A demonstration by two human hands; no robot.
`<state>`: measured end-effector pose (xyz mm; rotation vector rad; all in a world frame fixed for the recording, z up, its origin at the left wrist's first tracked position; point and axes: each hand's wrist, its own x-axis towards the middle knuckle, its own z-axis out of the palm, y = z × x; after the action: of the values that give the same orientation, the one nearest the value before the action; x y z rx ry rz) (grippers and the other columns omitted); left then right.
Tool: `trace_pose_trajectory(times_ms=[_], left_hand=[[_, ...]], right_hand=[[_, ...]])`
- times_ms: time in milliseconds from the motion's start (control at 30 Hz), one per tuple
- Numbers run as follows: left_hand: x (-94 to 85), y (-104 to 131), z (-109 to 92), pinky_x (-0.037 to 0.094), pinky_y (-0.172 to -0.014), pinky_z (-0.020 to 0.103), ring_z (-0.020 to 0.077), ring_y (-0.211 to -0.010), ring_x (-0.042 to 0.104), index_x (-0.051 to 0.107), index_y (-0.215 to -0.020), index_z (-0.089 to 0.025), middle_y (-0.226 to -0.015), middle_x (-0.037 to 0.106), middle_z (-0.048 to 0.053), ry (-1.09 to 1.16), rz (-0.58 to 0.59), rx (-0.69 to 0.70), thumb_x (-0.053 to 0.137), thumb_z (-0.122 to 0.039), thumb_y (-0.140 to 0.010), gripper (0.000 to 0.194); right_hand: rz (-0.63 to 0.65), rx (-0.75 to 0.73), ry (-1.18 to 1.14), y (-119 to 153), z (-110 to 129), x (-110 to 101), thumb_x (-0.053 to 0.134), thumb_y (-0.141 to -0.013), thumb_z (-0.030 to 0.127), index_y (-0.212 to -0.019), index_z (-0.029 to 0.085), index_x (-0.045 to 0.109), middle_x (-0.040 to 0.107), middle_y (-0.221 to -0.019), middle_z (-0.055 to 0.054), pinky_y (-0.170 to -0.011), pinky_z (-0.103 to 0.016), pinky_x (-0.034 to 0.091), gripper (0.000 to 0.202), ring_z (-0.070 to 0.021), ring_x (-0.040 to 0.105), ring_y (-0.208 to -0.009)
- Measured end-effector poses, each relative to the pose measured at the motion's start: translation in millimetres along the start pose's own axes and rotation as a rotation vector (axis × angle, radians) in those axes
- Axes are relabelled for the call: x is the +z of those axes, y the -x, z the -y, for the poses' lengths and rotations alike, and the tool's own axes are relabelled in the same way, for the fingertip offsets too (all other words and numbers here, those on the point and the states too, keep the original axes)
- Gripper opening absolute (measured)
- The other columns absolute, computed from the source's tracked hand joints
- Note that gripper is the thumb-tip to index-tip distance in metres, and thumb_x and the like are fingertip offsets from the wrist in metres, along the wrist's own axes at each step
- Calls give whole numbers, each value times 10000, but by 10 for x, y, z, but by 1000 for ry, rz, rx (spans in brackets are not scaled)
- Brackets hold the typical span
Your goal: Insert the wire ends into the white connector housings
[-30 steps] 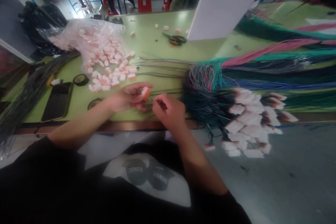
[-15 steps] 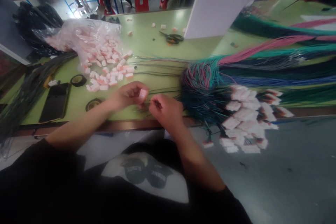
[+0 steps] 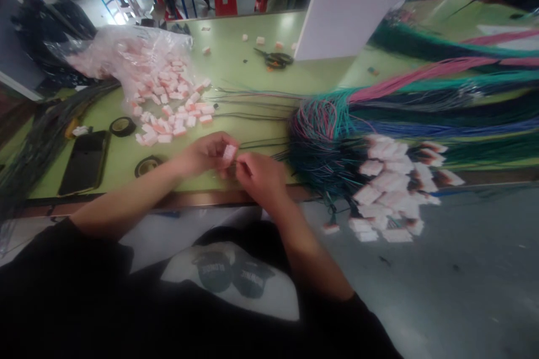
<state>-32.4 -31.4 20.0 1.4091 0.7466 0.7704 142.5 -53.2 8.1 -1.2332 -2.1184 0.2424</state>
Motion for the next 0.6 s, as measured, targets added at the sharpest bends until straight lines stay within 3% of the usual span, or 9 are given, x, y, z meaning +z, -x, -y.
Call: trace_pose_trajectory(times_ms=[133,300,467,600], left_hand=[[16,2,18,395,-472,181,61,-467,559,466,-940,-143,-654,556,-52,112,12,-32,725,-279,-643,417],[21,3,19,391,-466,188,58,-466,553,474,-919,-136,-674,567,-44,133,-24,-85,727,-246,-633,398],[-43,37,-50,466,-521,227,60,-510,549,485,-901,-131,-663,555,-49,107,48,-219,721,-242,-615,387],[-62,76,-125,471,-529,222,55,-538,534,481,-898,-143,-649,533,-61,19,133,-316,678,-169,-620,342]], right_hand=[[14,-37,57,3,0,40,432,-775,240,-684,198,624,608,-597,-9,-531,-234,282,217,-113,472,-541],[87,34,83,8,24,65,427,-797,259,-699,190,637,636,-645,-27,-527,-245,269,241,-130,513,-591],[312,-2,-160,-150,-143,-167,444,-820,322,-767,175,653,662,-695,-16,-560,-223,349,261,-125,552,-619],[199,83,215,-337,-332,-346,420,-824,256,-755,166,671,683,-760,-68,-560,-258,330,276,-170,575,-689]])
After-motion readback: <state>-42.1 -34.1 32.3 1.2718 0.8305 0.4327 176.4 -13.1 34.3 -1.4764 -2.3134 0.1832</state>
